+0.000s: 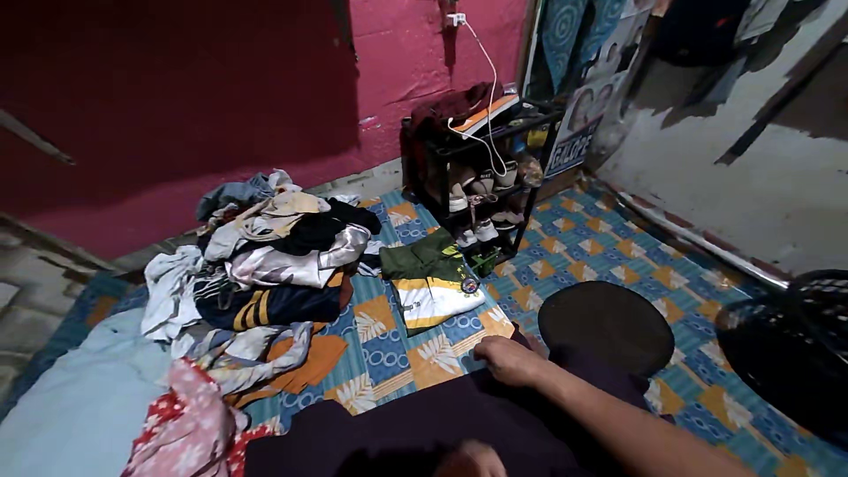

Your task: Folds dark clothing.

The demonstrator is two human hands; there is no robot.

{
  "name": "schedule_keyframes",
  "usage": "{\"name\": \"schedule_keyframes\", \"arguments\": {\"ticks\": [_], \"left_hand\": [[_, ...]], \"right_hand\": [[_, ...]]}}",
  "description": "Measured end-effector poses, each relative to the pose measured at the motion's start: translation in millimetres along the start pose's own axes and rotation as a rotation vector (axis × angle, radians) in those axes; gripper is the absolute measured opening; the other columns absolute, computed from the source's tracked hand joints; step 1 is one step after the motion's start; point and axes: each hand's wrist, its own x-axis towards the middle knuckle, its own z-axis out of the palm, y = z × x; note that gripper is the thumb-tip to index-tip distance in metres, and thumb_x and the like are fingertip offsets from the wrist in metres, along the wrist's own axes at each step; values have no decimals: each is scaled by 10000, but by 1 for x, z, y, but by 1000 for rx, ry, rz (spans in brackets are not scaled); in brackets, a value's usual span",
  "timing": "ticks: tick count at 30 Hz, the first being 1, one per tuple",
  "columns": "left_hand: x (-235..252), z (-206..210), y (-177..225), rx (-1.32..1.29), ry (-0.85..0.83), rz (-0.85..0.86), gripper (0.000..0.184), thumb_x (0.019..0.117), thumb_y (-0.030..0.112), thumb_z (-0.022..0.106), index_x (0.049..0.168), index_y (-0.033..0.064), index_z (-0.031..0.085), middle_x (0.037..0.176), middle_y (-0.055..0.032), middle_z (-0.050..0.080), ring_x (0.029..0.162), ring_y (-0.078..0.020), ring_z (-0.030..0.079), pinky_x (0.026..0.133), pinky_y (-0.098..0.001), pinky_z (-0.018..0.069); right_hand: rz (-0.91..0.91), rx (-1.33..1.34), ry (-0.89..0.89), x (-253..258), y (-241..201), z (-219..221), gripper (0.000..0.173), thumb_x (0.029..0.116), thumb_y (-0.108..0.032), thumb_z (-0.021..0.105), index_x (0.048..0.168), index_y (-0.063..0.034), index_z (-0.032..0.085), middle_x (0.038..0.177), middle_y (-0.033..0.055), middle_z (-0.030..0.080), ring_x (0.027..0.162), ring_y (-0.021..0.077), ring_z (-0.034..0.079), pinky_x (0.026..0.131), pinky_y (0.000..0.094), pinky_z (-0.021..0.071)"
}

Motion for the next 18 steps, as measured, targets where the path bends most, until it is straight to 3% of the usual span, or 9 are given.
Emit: {"name": "schedule_keyframes", "arguments": {"ticks": [1,3,6,9,11,13,16,18], "left_hand": [[7,-23,-17,-45,110,-89,284,1020,174,541,1047,-60,698,1009,-166,710,978,-245,688,926,-418,551],[23,-67,-54,20,225,-375,343,1068,211,467,1158,-50,671,1084,-194,693,1035,-286,673,963,-457,529],[38,-102,-106,203,-9,-681,414,1101,266,412,1297,-37,613,1315,-265,602,1274,-393,559,1100,-542,416],[53,-94,-126,328,-301,-700,458,1064,362,494,1354,24,598,1390,-265,547,1341,-438,484,1087,-650,374],[66,-87,-122,322,-357,-656,527,1039,425,539,1412,53,567,1435,-251,530,1386,-437,444,1112,-668,335],[76,-83,-120,244,-363,-626,551,1010,453,594,1407,71,571,1419,-243,536,1369,-424,457,1116,-657,337],[81,-84,-117,72,-378,-649,544,983,437,651,1386,74,606,1399,-208,575,1340,-351,515,1127,-592,375],[80,-88,-114,-124,-343,-662,426,977,352,683,1275,49,654,1206,-144,693,1136,-237,659,1034,-481,499]], "right_hand": [[26,-14,-46,13,2,5,349,982,-9,514,1311,18,629,1333,273,593,1306,436,527,1090,593,407],[66,-49,-120,32,1,15,368,978,-32,554,1341,-10,611,1384,264,570,1343,462,490,1052,681,393],[50,-76,-178,45,-5,35,451,935,-72,648,1383,-79,600,1404,239,573,1350,482,472,1031,768,334],[45,-83,-245,46,-18,43,487,926,-118,693,1393,-91,560,1263,261,648,1224,490,572,1036,764,326],[25,-82,-294,49,-25,43,385,948,-117,669,1323,-49,613,1256,266,649,1221,485,573,1028,760,333],[-71,-37,-255,54,-23,40,283,956,-92,644,1223,-4,677,1248,271,646,1229,480,564,994,745,376],[-201,198,-139,53,-18,16,253,1004,-87,563,1160,94,646,1207,303,623,1200,453,568,1020,634,412],[-139,299,-159,46,-16,-1,291,1044,-162,511,1200,70,591,1184,287,620,1148,420,591,972,625,436]]}}
